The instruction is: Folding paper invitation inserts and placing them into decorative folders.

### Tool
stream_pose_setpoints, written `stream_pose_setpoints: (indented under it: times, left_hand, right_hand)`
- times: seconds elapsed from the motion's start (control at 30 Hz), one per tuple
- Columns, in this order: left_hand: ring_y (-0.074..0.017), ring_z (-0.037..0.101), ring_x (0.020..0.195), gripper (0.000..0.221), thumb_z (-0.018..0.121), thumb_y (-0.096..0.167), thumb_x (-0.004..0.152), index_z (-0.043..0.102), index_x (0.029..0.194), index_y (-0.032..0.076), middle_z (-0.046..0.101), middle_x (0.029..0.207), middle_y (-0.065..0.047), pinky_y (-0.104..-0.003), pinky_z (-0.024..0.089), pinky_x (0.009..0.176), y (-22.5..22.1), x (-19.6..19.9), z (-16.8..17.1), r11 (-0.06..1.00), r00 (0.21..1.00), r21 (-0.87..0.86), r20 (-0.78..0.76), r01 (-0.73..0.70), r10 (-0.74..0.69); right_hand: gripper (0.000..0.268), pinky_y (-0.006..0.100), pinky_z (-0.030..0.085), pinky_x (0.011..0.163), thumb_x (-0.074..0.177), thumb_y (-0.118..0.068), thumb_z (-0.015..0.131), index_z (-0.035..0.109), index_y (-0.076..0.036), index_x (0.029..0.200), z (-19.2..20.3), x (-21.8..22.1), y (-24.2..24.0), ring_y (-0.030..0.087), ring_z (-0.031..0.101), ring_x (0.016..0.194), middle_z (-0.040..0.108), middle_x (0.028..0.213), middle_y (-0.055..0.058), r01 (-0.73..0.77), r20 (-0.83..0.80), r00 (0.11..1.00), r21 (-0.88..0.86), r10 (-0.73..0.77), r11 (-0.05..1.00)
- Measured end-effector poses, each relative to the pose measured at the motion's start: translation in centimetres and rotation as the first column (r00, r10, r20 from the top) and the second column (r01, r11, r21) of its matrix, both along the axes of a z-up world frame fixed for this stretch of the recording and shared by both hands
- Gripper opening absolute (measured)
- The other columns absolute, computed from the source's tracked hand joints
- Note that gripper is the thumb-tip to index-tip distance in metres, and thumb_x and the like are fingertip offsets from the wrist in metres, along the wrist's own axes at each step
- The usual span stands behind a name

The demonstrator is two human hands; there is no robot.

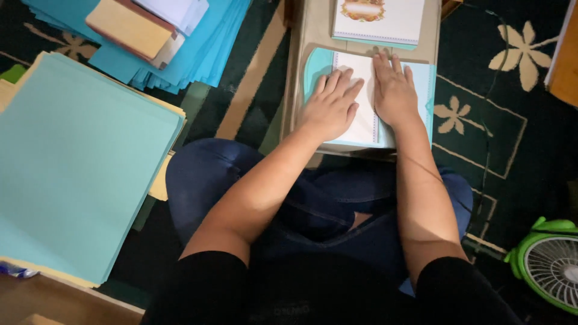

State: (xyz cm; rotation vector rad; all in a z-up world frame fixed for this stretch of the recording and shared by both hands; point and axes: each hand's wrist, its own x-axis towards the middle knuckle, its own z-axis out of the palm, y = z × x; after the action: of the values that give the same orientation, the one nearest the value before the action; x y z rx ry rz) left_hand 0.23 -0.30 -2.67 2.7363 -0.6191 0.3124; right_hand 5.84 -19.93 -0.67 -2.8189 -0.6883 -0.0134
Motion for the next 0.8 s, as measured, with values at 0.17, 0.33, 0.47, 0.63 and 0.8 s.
stream_pose_setpoints:
  times: [0.17, 0.33, 0.47, 0.63, 0.8]
  left_hand:
    - [-0.0364, 0.036, 0.148, 0.053, 0.044, 0.034, 0.105, 0.047, 0.153, 0.012, 0.04, 0.161, -0.018, -0.051, 0.025, 0.122, -0.1, 0.1, 0.5, 0.996, 0.996, -0.037, 0.033, -0.084, 0.085]
    - [-0.0381, 0.039, 0.145, 0.053, 0.045, 0.034, 0.106, 0.048, 0.153, 0.011, 0.039, 0.16, -0.018, -0.052, 0.028, 0.12, 0.0, -0.2, 0.7, 0.993, 0.992, -0.05, 0.063, -0.109, 0.112]
    - [-0.0389, 0.036, 0.148, 0.054, 0.043, 0.035, 0.106, 0.044, 0.155, 0.012, 0.037, 0.162, -0.018, -0.053, 0.024, 0.122, 0.0, 0.4, 0.4, 0.993, 0.994, -0.034, 0.005, -0.113, 0.113]
    - [-0.0376, 0.036, 0.146, 0.049, 0.048, 0.03, 0.109, 0.045, 0.154, 0.012, 0.04, 0.159, -0.017, -0.052, 0.028, 0.121, 0.5, -0.2, 2.0, 0.995, 0.994, -0.013, 0.038, -0.099, 0.1]
    - [-0.0369, 0.037, 0.145, 0.048, 0.052, 0.025, 0.107, 0.046, 0.153, 0.012, 0.04, 0.159, -0.015, -0.052, 0.03, 0.121, 0.6, -0.3, 1.9, 0.995, 0.995, -0.012, 0.02, -0.1, 0.1]
  right_hand:
    - [0.057, 0.06, 0.024, 0.119, 0.108, -0.016, 0.029, 0.026, 0.002, 0.161, 1.0, -5.6, 0.2, 0.046, 0.026, 0.152, 0.028, 0.167, 0.025, 0.036, -0.024, 0.999, -0.054, -0.037, 0.998]
    - [0.054, 0.051, 0.045, 0.11, 0.105, -0.008, 0.041, 0.035, 0.007, 0.156, 3.7, -12.6, -0.1, 0.04, 0.042, 0.147, 0.041, 0.159, 0.028, -0.038, -0.067, 0.997, -0.085, 0.032, 0.996]
    - [0.035, 0.06, 0.047, 0.087, 0.106, -0.027, 0.042, 0.059, -0.006, 0.127, 8.4, -11.9, 1.0, 0.055, 0.062, 0.108, 0.048, 0.158, 0.017, 0.159, -0.377, 0.912, -0.035, -0.161, 0.987]
    - [0.04, 0.037, 0.049, 0.07, 0.107, -0.04, 0.044, 0.056, -0.014, 0.136, 11.0, -9.0, 1.9, 0.024, 0.073, 0.077, 0.064, 0.119, 0.004, 0.496, -0.651, 0.721, 0.247, -0.237, 0.832]
    - [0.04, 0.032, 0.057, 0.075, 0.103, -0.031, 0.05, 0.052, -0.011, 0.138, 8.9, -8.5, 0.3, 0.018, 0.064, 0.1, 0.061, 0.12, 0.007, 0.622, -0.709, 0.684, 0.443, -0.172, 0.646]
